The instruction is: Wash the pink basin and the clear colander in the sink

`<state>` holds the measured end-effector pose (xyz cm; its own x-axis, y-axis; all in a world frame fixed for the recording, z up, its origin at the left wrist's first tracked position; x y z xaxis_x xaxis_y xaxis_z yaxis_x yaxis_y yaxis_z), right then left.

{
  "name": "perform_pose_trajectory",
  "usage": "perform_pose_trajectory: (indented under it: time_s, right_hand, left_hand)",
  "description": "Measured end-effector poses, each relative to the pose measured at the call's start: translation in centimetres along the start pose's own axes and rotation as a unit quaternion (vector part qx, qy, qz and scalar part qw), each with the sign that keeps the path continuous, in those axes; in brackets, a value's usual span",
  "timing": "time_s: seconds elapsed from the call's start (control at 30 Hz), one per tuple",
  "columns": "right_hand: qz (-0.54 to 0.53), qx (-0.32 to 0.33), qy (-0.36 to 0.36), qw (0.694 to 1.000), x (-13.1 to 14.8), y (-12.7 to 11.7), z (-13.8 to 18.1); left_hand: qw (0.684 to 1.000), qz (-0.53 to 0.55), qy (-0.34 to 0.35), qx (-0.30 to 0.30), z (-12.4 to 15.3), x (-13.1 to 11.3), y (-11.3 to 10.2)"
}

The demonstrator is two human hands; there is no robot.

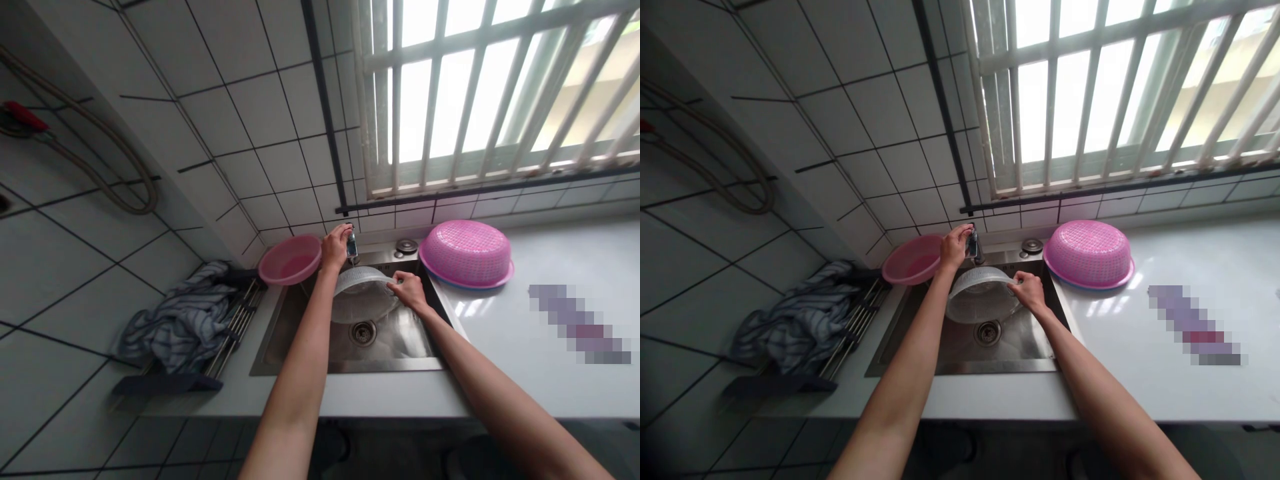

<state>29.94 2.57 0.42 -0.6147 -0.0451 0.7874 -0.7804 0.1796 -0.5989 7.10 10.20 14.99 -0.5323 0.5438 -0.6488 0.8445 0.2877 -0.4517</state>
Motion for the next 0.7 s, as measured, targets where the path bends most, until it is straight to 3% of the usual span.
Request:
perform_pose_trajectory:
  time_s: [0.27,0.43,0.5,0.57,0.7]
  right_hand:
    - [0.008,0.027,0.021,0.999,0.1,0.4,0.0]
    - [0.022,0.05,0.04,0.998,0.3,0.2,0.0]
    - [0.027,0.054,0.037,0.997,0.5,0.3,0.0]
    - [0.038,0.059,0.034,0.997,0.7,0.5,0.1]
    - [0.065,0.056,0.041,0.995,0.8,0.8,0.4]
  left_hand:
    - [0.998,0.062,-0.003,0.002,0.0,0.6,-0.2]
    - [0.972,0.181,-0.113,-0.099,6.3,2.6,-0.1]
    - [0.958,0.211,-0.181,-0.075,9.7,3.4,0.2]
    - [0.947,0.231,-0.223,0.003,12.5,3.7,0.4]
    - [0.942,0.201,-0.231,0.136,15.0,3.8,0.8]
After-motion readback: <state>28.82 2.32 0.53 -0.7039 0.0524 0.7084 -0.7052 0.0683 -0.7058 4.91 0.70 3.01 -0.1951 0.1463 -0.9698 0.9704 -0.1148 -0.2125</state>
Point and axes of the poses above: each hand's wrist, its own z-axis away from the middle knuckle, its own y-axis out of the palm, x = y × z, the point moved 2 cm from there along -z, towards the middle knuckle, and after that the axes turned 2 degrees about x, right-handed, at the moved point
